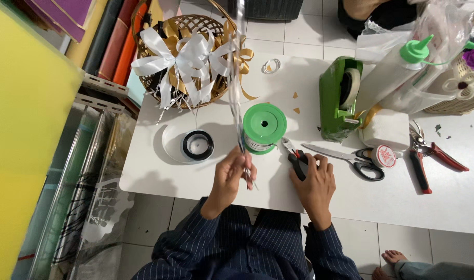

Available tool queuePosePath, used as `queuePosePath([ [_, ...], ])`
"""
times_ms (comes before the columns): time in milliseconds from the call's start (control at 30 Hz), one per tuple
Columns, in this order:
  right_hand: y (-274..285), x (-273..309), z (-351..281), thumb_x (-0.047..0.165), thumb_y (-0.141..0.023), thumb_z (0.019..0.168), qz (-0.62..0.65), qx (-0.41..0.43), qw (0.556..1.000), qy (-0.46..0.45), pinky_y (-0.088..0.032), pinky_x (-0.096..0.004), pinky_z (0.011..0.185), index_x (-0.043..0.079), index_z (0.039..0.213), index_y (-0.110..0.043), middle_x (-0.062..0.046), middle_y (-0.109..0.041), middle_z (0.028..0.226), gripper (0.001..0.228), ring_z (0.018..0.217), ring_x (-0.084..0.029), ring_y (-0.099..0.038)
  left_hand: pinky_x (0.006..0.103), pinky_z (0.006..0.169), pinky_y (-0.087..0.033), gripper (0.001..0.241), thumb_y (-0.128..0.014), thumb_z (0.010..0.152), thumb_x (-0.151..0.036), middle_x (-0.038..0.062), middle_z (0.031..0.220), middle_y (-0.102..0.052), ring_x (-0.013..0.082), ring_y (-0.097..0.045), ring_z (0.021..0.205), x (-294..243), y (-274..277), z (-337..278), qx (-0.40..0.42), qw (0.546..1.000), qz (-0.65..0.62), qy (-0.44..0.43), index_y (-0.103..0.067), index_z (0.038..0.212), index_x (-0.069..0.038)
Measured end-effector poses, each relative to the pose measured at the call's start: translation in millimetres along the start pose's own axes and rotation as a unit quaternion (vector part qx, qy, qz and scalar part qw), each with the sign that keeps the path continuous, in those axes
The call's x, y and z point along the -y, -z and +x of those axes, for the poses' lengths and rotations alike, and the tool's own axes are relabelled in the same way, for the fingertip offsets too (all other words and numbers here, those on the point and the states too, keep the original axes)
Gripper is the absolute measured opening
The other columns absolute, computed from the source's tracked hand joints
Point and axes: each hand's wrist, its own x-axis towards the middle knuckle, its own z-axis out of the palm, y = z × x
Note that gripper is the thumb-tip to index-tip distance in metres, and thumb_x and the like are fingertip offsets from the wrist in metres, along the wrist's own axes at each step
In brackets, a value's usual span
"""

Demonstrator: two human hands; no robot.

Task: The person unspools a length of silver wire from a green spool, measures it against the table, and then uses pliers to cut the wire. The cut piece of wire is then placed on the table.

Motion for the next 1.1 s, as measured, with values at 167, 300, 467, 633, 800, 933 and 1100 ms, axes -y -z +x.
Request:
queuePosePath([
  [167,-6,-3,-2,0.039,-0.057,0.081,-0.017,-0.008,0.998,0.06,-0.034,-0.043,0.086,0.009,0.125,-0.046,-0.01,-0.048,0.113,0.055,0.106,-0.03,-0.042,0.0249,0.039,-0.053,0.025,-0.04,0.093,-0.009,0.01,0.065,-0.049,0.0168,-0.059,0.052,1,8,-19,0.068,0.996,0.053,0.011,-0.052,0.074,0.002],
  [300,24,17,-12,0.033,-0.042,0.09,0.18,-0.054,0.979,0.077,-0.034,-0.042,0.085,0.007,0.123,-0.048,-0.012,-0.049,0.115,0.042,0.101,-0.029,-0.042,0.0167,0.042,-0.053,0.026,-0.04,0.095,-0.017,0.007,0.079,-0.046,0.0129,-0.055,0.059,3,11,-41,0.142,0.978,0.135,0.066,-0.051,0.08,0.0],
  [467,48,58,-28,0.023,-0.051,0.088,0.553,0.196,0.803,0.101,-0.021,-0.019,0.045,0.004,0.103,-0.063,0.006,-0.031,0.053,0.027,0.047,-0.004,-0.029,0.0252,0.05,-0.045,0.026,-0.038,0.095,-0.011,0.004,0.073,-0.043,0.0122,-0.046,0.046,-2,-4,-47,0.221,0.939,0.242,0.103,-0.049,0.072,-0.006],
  [633,11,56,-41,0.025,-0.043,0.092,0.619,0.193,0.759,0.063,-0.032,-0.019,0.048,0.001,0.074,-0.057,-0.002,-0.041,0.063,0.034,0.053,-0.008,-0.037,0.0295,0.077,-0.041,0.033,-0.031,0.091,-0.03,0.005,0.087,-0.055,0.0167,-0.053,0.083,-1,22,-37,0.234,0.908,0.294,0.185,-0.056,0.087,-0.009],
  [800,12,70,-52,0.03,-0.04,0.092,0.542,0.177,0.812,0.123,-0.032,-0.022,0.047,0.008,0.07,-0.056,0.002,-0.045,0.056,0.034,0.049,-0.007,-0.039,0.0303,0.1,-0.032,0.047,-0.025,0.093,-0.031,0.008,0.106,-0.063,0.0182,-0.053,0.109,-27,13,-6,0.134,0.947,0.256,0.143,-0.049,0.119,0.0],
  [933,-13,71,-59,0.027,-0.041,0.092,0.531,0.199,0.815,0.117,-0.03,-0.024,0.045,0.007,0.066,-0.049,0.001,-0.044,0.054,0.034,0.049,-0.008,-0.037,0.0239,0.074,-0.043,0.051,-0.035,0.09,-0.04,0.006,0.085,-0.052,0.0133,-0.049,0.084,-15,-8,9,0.197,0.952,0.028,0.231,-0.043,0.119,0.002],
  [1100,-2,53,-54,0.031,-0.042,0.092,0.484,0.204,0.841,0.13,-0.031,-0.027,0.045,0.007,0.06,-0.046,0.0,-0.046,0.052,0.04,0.049,-0.008,-0.036,0.0141,0.05,-0.025,0.027,-0.041,0.094,-0.028,-0.002,0.069,-0.033,0.0035,-0.029,0.058,8,-24,7,0.119,0.965,-0.052,0.226,-0.047,0.081,-0.005],
])
